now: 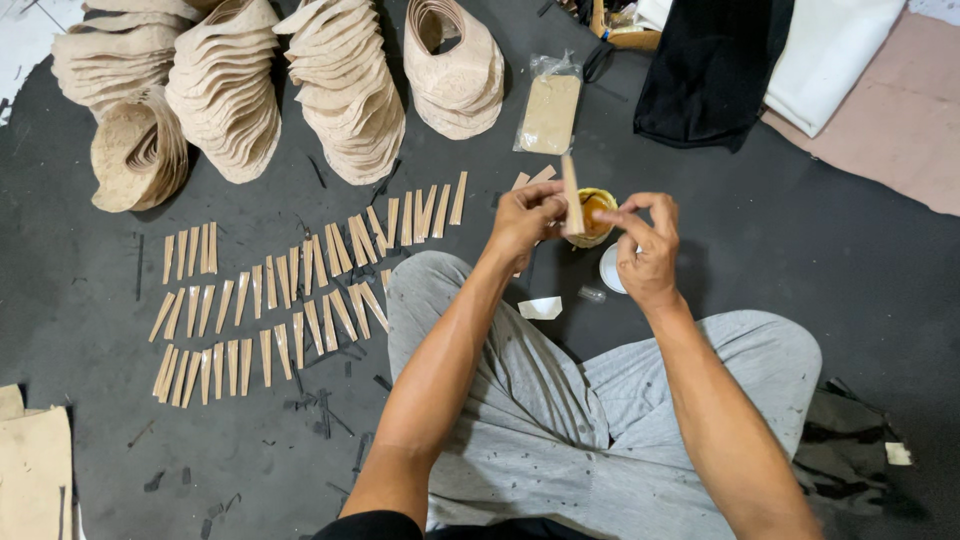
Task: The person sits on the floor of a workshop and applies glue to flat wooden strips one at a time, dipping or spreading glue from an open container, then lays each coated strip in rows on the floor. Stacks of shaped shoe upper components sit nearby as the person works through the pile of strips.
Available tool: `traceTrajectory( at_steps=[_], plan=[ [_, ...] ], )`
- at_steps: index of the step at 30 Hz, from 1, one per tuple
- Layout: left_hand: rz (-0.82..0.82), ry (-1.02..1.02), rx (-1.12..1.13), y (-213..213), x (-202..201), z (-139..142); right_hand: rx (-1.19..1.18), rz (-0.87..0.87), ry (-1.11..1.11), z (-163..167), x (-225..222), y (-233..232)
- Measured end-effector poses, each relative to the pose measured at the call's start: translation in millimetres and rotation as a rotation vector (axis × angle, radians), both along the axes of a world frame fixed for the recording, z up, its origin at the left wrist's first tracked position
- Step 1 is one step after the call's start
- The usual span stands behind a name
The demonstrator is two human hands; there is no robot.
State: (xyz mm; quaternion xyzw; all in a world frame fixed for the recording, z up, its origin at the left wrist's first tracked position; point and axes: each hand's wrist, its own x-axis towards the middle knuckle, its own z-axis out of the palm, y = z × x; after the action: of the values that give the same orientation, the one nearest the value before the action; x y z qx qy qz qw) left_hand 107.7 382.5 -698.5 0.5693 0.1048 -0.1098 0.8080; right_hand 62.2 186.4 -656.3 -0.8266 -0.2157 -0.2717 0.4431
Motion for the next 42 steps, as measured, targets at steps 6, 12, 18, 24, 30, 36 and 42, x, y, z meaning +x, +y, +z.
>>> traceTrajectory(
  at_steps=[6, 12, 18, 24, 30, 36, 42],
  plan=[
    [-0.095, -0.015, 0.007, -7.1, -1.5, -3.7, -0.186, 0.035, -0.011, 3.9, 3.1, 0.3],
    [-0.037, -0.003, -0.012, -3.5, -0.3, -10.6, -0.259, 0.037, -0.117, 8.3, 1.3, 0.9],
    [-0.006, 0.008, -0.057, -2.6, 0.9, -10.3, -0.311, 0.074, -0.215, 12.6, 1.4, -1.5],
    [0.047, 0.021, -0.088, 3.5, 3.8, -1.2, -0.159, 0.079, -0.202, 9.8, -4.3, 4.1],
    [-0.278, 0.029, -0.258, 2.6, -6.1, 12.2, -0.219, -0.044, -0.098, 2.6, 1.0, -2.1],
    [-0.418, 0.030, -0.239, -0.1, -9.5, 21.0, -0.164, -0.078, -0.024, -1.8, 5.9, -7.4],
    [-0.447, 0.020, -0.214, -0.3, -10.7, 19.3, -0.156, -0.095, 0.009, -9.4, 6.3, -8.7]
  ],
)
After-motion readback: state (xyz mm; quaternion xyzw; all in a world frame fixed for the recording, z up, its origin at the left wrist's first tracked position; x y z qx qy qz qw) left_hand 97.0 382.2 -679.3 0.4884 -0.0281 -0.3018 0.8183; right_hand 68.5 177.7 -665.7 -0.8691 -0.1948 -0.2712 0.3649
